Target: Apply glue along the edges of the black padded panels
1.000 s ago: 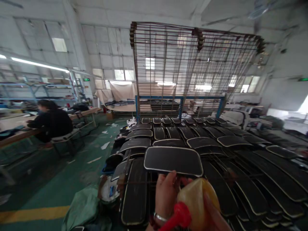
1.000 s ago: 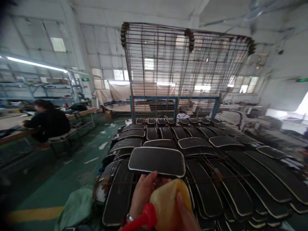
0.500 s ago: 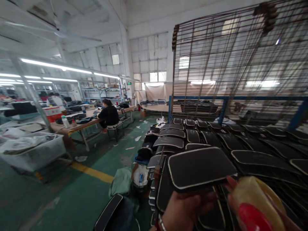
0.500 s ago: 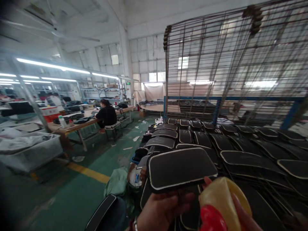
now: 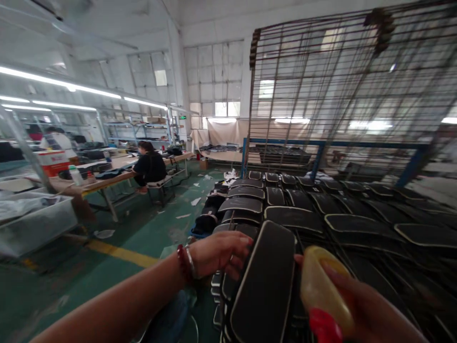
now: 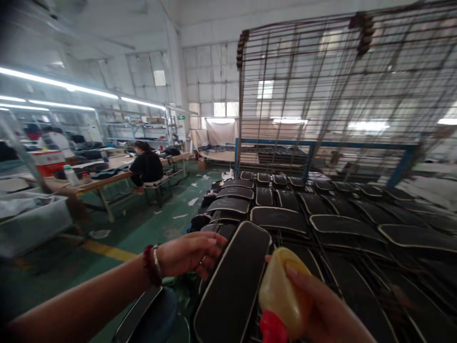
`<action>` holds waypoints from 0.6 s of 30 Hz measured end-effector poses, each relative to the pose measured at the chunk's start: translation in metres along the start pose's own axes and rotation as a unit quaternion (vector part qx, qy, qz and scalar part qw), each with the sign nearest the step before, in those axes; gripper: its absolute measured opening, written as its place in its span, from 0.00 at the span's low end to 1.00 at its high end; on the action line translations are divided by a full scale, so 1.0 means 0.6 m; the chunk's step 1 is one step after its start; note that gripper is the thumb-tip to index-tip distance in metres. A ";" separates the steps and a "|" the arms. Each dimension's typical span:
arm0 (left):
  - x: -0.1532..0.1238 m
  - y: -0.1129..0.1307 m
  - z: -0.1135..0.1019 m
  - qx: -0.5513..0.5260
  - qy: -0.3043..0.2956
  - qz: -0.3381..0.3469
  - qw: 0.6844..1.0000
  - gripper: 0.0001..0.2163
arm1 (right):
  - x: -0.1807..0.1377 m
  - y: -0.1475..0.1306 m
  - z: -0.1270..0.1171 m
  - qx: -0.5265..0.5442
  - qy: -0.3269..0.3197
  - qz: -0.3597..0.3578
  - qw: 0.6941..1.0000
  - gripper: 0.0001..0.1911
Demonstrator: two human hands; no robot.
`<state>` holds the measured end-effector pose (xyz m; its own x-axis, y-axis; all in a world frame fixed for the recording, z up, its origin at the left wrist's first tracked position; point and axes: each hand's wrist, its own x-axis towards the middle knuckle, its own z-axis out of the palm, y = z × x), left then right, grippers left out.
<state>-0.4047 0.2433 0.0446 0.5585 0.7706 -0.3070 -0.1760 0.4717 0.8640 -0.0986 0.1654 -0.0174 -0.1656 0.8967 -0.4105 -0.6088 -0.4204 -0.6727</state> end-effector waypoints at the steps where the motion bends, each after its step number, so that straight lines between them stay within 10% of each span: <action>1: -0.001 -0.005 0.007 0.019 0.009 0.006 1.000 0.09 | 0.000 0.002 0.011 0.002 -0.007 -0.018 1.000 0.32; 12: 0.027 -0.047 0.050 0.028 0.054 0.049 0.997 0.17 | -0.013 0.017 0.048 0.019 -0.079 -0.115 0.990 0.27; 18: 0.014 -0.048 -0.018 -0.069 0.101 0.011 0.992 0.34 | -0.058 -0.060 0.008 0.051 0.091 -0.323 0.941 0.30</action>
<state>-0.4037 0.2407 0.0130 0.3811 0.8455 -0.3741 -0.3039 0.4967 0.8130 -0.0745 0.1500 0.0238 0.3948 0.9179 -0.0408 -0.6096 0.2285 -0.7591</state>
